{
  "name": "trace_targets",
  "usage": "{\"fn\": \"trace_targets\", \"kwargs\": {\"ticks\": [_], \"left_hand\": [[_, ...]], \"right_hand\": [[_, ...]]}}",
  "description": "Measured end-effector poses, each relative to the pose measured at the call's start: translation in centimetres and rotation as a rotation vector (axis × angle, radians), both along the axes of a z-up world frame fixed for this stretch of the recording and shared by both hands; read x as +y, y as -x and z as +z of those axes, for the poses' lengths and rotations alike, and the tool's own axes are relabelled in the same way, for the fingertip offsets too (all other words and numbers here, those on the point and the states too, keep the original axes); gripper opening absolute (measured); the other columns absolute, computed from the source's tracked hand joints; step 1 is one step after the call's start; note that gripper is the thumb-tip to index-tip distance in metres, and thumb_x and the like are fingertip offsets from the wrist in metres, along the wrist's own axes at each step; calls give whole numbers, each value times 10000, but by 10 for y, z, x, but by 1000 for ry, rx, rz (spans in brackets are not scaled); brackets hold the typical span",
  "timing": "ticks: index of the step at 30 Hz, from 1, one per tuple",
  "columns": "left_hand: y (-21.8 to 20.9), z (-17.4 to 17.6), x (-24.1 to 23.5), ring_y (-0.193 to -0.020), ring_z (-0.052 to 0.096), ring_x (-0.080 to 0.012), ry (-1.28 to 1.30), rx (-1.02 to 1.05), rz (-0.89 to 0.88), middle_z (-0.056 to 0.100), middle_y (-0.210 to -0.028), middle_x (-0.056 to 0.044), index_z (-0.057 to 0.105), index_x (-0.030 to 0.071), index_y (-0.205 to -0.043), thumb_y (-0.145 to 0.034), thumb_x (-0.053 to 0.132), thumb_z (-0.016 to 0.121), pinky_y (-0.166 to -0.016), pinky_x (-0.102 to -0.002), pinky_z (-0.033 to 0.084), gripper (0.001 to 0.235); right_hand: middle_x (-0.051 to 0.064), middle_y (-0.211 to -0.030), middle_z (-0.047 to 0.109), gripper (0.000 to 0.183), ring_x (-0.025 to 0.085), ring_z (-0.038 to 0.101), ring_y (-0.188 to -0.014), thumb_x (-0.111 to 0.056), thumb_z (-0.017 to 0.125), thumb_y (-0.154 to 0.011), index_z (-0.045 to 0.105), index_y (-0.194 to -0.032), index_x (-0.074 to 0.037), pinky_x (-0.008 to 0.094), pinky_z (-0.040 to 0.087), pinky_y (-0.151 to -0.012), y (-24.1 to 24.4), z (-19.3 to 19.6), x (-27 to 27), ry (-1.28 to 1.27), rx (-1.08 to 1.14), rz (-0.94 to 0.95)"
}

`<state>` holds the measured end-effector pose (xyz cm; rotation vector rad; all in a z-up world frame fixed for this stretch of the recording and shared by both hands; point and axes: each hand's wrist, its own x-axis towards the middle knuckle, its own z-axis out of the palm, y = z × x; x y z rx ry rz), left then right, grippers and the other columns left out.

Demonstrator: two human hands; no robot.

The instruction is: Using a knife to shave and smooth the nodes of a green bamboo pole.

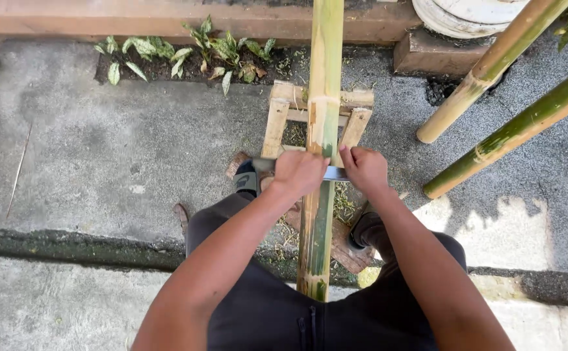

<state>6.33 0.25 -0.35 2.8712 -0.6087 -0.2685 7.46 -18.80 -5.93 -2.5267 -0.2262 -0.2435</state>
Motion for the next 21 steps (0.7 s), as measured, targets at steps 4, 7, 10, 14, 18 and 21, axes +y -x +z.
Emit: {"fn": "trace_targets", "kwargs": {"ticks": [4,7,10,14,18,21], "left_hand": [[-75,-7,-24,-580,716,-228,-127,57,-62,718,-665,-52,709,152,-782,-1107,413,339,-527,-402,546,558],[-113,-46,-30,-632,713,-251,-184,-66,-108,726,-696,-69,750,142,-729,-1074,501,384,-579,-410,537,618],[-135,-73,-29,-653,721,-269,-83,-165,-36,739,-705,-71,774,168,-705,-1010,436,464,-587,-433,541,511],[-135,-74,-26,-647,724,-286,-55,-138,10,742,-715,-87,771,172,-701,-1001,429,468,-588,-443,545,498],[-133,-73,-28,-625,722,-283,-112,-101,-21,729,-690,-91,750,169,-662,-1038,409,451,-594,-441,554,537],[-136,-82,-28,-615,720,-286,-89,-197,-66,724,-650,-85,738,176,-612,-1015,399,481,-620,-444,552,528]], "right_hand": [[155,-626,645,577,369,631,-557,-464,572,-1044,690,-639,-69,492,507,-573,-44,-26,-2,27,140,-121],[145,-568,648,546,349,658,-524,-458,544,-1023,714,-627,-123,467,514,-568,-60,-44,2,-24,198,-201],[150,-551,635,558,365,635,-512,-442,557,-1028,713,-603,-115,468,509,-550,-76,-65,6,-96,135,-276],[163,-583,611,543,391,598,-514,-345,571,-1046,636,-572,-87,487,475,-525,-82,-97,8,-70,-90,-261],[174,-561,580,491,385,581,-489,-287,594,-1022,600,-573,-86,475,455,-488,-81,-107,8,-153,-182,-264],[174,-576,585,473,391,581,-509,-263,593,-1018,600,-580,-87,478,450,-494,-81,-115,9,-101,-254,-268]]}}
